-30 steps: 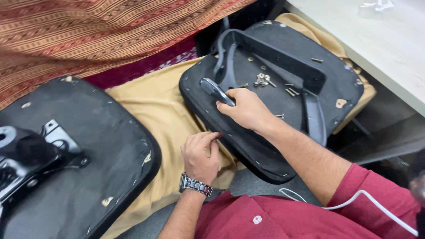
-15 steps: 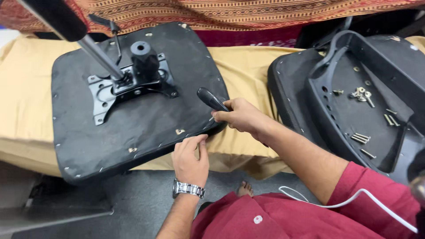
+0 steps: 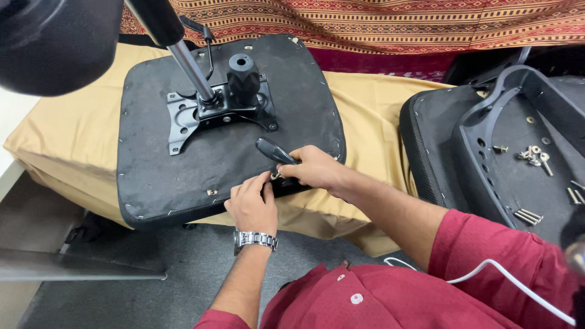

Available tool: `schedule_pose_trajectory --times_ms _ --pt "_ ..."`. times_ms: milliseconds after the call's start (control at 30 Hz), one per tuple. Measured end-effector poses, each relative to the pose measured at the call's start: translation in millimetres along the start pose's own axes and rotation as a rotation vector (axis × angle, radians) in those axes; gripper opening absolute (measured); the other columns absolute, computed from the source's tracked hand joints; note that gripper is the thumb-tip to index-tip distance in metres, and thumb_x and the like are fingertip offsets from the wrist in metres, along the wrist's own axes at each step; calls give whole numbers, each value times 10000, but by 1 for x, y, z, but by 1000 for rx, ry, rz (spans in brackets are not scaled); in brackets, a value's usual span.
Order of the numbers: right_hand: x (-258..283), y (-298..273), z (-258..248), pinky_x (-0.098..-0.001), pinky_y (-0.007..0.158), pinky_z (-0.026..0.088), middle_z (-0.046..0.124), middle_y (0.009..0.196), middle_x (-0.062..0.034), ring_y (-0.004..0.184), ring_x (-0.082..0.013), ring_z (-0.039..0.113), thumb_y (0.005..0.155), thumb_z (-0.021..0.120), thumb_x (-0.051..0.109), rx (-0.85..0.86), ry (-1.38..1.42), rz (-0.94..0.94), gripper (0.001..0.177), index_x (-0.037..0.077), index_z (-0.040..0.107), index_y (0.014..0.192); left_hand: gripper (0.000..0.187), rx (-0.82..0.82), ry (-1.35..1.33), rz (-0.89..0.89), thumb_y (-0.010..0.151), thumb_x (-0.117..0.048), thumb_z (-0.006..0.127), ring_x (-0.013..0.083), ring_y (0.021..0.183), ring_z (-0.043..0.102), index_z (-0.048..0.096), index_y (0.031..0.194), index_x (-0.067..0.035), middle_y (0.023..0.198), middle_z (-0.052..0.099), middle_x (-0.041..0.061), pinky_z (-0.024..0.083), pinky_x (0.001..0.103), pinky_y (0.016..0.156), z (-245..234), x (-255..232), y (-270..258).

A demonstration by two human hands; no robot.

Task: The person uses a screwdriver to tighten screws on the base of an office chair. They work on multiple screws around the central column, securing the base plate to the chair's frame.

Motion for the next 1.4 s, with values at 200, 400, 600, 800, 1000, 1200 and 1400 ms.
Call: schedule_pose_trajectory --times_ms 200,400,600,800,1000,1200,1400 --pt "-1 10 6 -275 552 447 633 741 -11 606 -93 518 894 705 233 36 45 -16 250 33 761 1033 219 27 -106 -37 860 -212 759 214 982 648 777 1078 -203 1004 773 -46 414 416 843 11 2 7" --pt "7 15 5 -296 523 448 632 715 -42 559 -107 538 877 748 277 48 -40 -76 298 6 730 999 215 -9 -69 -104 810 -286 821 203 873 655 775 1007 -214 894 754 -29 416 408 789 16 5 14" --pt "15 21 1 -248 656 501 693 796 -52 721 -85 654 846 802 348 0 -239 -178 402 5 708 1032 127 63 -65 -213 871 -289 781 192 834 684 787 980 -224 826 743 -17 461 367 790 25 23 19" --pt "38 16 -4 -277 661 534 717 913 -100 779 -131 654 963 651 275 125 137 -276 363 -37 675 1148 135 -42 -22 43 835 -232 786 200 821 683 810 964 -201 935 780 -32 437 408 700 12 -2 19" --pt "74 -6 -37 -260 674 549 759 996 -47 837 -101 678 972 665 211 -38 209 -437 291 19 567 1167 252 73 -66 -95 813 -271 810 182 758 669 807 1062 -232 836 759 -14 455 369 742 14 9 20" --pt "93 -13 -53 -298 795 605 710 1139 -72 987 -143 728 1027 573 137 -49 426 -591 284 54 480 1283 196 33 -120 -51 850 -277 803 170 783 695 810 1037 -218 895 785 -6 468 362 760 11 8 17" --pt "85 -11 -47 -311 849 615 708 1138 -68 1023 -140 706 1036 570 134 -9 389 -592 285 72 479 1299 278 57 -64 1 814 -306 809 161 785 672 800 1076 -215 937 792 -41 452 354 730 9 0 17"
Point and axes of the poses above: each hand's wrist, its own y-axis towards the middle knuckle, its own z-axis out of the palm, x = y × z, the point moved 8 cm from there along y, towards the middle knuckle
